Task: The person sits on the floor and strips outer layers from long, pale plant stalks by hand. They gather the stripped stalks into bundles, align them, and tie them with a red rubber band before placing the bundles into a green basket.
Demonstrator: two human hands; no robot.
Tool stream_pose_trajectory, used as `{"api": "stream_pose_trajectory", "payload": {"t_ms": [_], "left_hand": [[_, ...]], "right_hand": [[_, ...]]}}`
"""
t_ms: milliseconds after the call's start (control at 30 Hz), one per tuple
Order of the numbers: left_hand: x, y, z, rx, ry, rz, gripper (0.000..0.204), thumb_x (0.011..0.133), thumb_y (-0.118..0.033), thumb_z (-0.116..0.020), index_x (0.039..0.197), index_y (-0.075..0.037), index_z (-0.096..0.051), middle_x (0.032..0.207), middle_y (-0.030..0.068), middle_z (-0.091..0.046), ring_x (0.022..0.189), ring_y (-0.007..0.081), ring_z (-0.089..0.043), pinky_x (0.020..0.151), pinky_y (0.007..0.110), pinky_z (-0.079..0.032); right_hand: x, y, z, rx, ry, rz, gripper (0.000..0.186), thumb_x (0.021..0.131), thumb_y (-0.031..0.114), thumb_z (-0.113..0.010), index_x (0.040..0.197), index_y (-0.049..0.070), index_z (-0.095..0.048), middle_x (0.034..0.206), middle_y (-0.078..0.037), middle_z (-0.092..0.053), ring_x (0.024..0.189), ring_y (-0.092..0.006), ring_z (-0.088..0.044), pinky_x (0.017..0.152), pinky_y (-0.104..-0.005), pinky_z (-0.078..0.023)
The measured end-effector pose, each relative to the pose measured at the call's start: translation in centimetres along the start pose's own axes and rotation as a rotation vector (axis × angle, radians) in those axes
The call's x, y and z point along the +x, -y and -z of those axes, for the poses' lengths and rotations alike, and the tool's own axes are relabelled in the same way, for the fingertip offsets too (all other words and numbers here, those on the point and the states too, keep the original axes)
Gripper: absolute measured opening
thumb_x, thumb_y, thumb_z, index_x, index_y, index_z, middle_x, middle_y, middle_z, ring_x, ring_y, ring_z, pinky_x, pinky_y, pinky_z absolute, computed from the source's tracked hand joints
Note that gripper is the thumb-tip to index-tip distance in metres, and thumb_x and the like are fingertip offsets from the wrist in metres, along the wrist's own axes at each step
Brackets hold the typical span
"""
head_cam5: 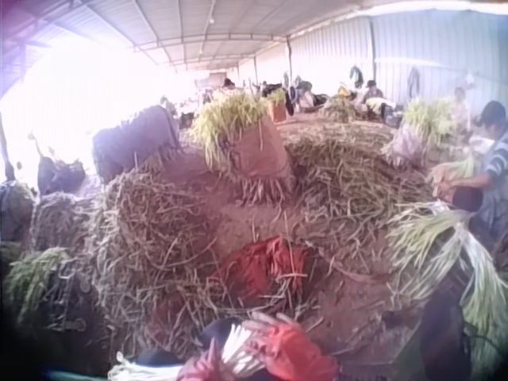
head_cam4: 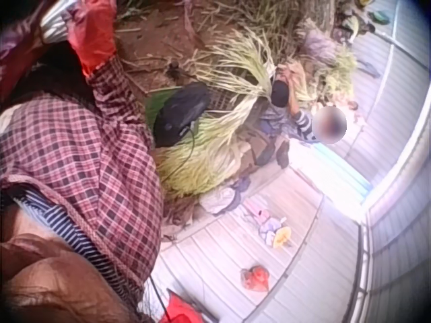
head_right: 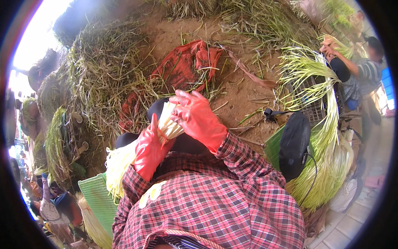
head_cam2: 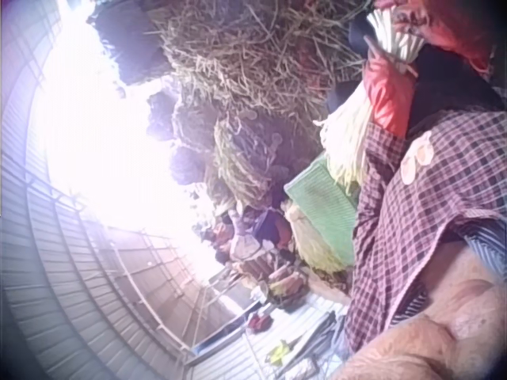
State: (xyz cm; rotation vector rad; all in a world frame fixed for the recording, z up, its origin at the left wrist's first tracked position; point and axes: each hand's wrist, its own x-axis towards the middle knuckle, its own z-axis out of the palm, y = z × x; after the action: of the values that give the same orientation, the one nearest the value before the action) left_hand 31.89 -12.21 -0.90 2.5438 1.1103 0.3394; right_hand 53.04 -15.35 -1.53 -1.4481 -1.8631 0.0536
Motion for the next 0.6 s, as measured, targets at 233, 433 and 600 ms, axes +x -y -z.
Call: {"api": "stream_pose_trajectory", "payload": {"t_ms": [233,433,600], "left_hand": [[0.0,-0.1,-0.7,-0.069,-0.103,-0.074,0.098,0.078,-0.027,-0.075,0.148,0.006,-0.016,0.106,0.0182,-0.064,0.089,0.0395,-0.062,0.075,0.045,-0.05],[0.1,0.0,-0.4,-0.008,-0.012,0.002,0.098,0.077,-0.028,-0.076,0.149,0.003,-0.018,0.108,0.0144,-0.065,0.09,0.0366,-0.062,0.077,0.042,-0.051],[0.0,0.1,-0.2,-0.004,-0.016,0.014,0.098,0.076,-0.029,-0.076,0.149,0.002,-0.019,0.108,0.0131,-0.065,0.09,0.0347,-0.063,0.077,0.041,-0.051]], "right_hand": [[1.0,-3.5,4.2,-0.276,-0.416,-0.524,0.032,0.076,-0.009,-0.057,0.104,0.006,-0.06,0.109,-0.011,-0.064,0.095,-0.0234,-0.065,0.078,-0.0317,-0.055],[2.3,-3.3,3.5,0.593,0.205,-0.208,0.047,0.082,-0.012,-0.056,0.124,0.008,-0.063,0.14,-0.019,-0.049,0.109,-0.0208,-0.063,0.092,-0.0322,-0.052],[1.9,-1.4,-0.7,0.334,0.192,-0.051,0.017,0.082,0.015,-0.066,0.097,0.006,-0.069,0.119,-0.014,-0.064,0.122,-0.0317,-0.054,0.104,-0.0423,-0.042]]}}
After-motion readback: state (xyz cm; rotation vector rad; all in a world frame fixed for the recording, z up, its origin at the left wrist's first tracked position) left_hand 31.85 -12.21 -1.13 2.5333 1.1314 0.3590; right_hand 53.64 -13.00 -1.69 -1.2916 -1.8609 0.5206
